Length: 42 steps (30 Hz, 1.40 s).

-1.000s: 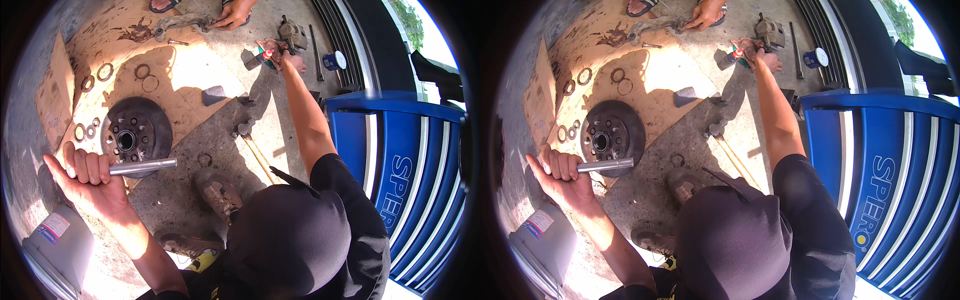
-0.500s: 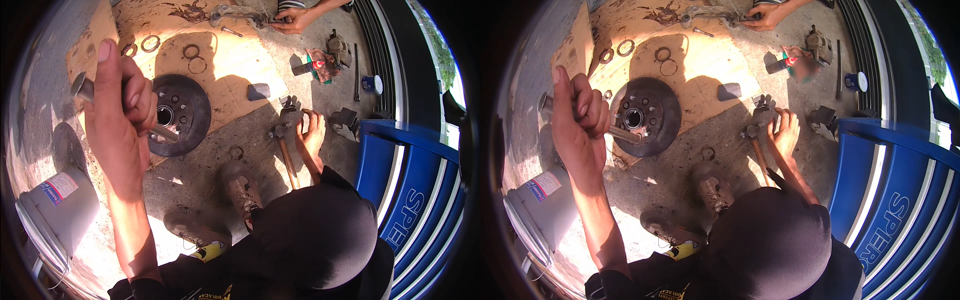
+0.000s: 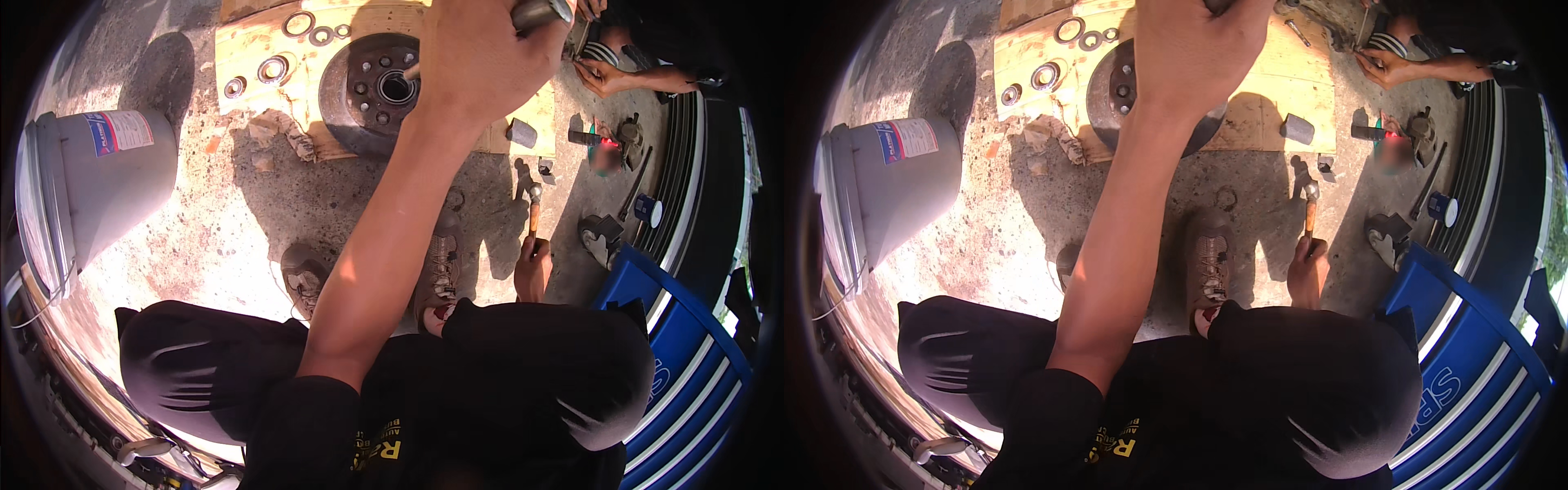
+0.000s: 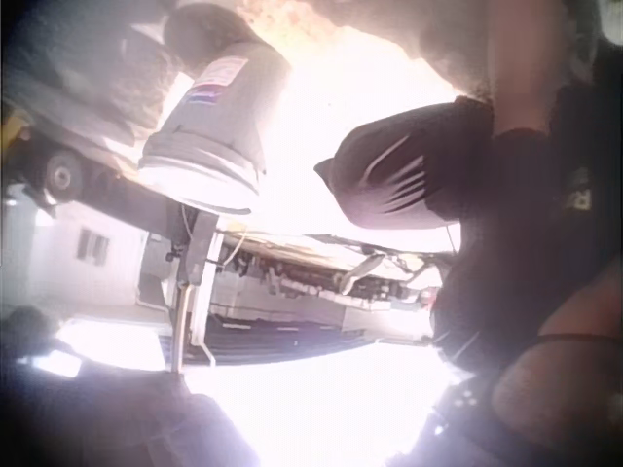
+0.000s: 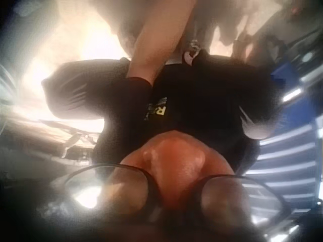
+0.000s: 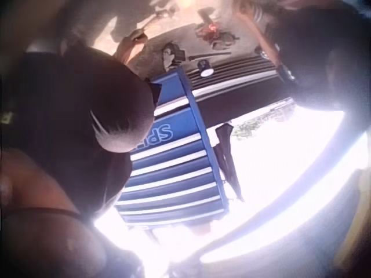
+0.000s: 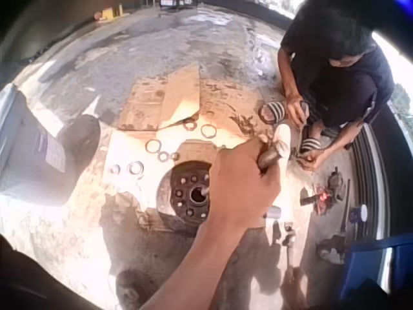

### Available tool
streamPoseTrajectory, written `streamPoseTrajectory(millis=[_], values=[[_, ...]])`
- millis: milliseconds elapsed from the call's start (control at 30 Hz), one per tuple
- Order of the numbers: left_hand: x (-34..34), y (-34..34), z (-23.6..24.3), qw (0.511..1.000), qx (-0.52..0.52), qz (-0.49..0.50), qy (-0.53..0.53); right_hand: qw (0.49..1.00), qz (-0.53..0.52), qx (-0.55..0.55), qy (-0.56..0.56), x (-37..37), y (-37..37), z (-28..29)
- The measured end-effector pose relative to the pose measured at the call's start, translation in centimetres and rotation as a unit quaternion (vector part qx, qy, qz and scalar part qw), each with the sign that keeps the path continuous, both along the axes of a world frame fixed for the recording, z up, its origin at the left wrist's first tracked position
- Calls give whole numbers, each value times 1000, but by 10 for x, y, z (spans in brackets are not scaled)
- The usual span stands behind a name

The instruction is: The person disassembles and cleans a brake rotor assembly, using a hammer and a metal rod to tap out bearings and seals on a wooden board.

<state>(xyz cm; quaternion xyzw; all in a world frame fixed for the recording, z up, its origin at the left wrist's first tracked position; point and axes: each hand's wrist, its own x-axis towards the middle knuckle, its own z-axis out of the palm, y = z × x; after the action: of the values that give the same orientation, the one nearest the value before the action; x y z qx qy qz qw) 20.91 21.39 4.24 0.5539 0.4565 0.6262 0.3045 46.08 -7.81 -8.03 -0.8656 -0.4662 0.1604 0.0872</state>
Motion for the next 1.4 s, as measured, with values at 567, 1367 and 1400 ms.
streamPoseTrajectory(millis=[567,1367,1400], values=[[-19,-15,-60,988,-93,126,-12,962,187,6,197,-140,161,273],[-27,-32,-68,989,-109,96,7,966,226,0,128,-162,151,270],[-28,-34,-68,989,-96,113,-14,965,222,2,139,-165,151,267]])
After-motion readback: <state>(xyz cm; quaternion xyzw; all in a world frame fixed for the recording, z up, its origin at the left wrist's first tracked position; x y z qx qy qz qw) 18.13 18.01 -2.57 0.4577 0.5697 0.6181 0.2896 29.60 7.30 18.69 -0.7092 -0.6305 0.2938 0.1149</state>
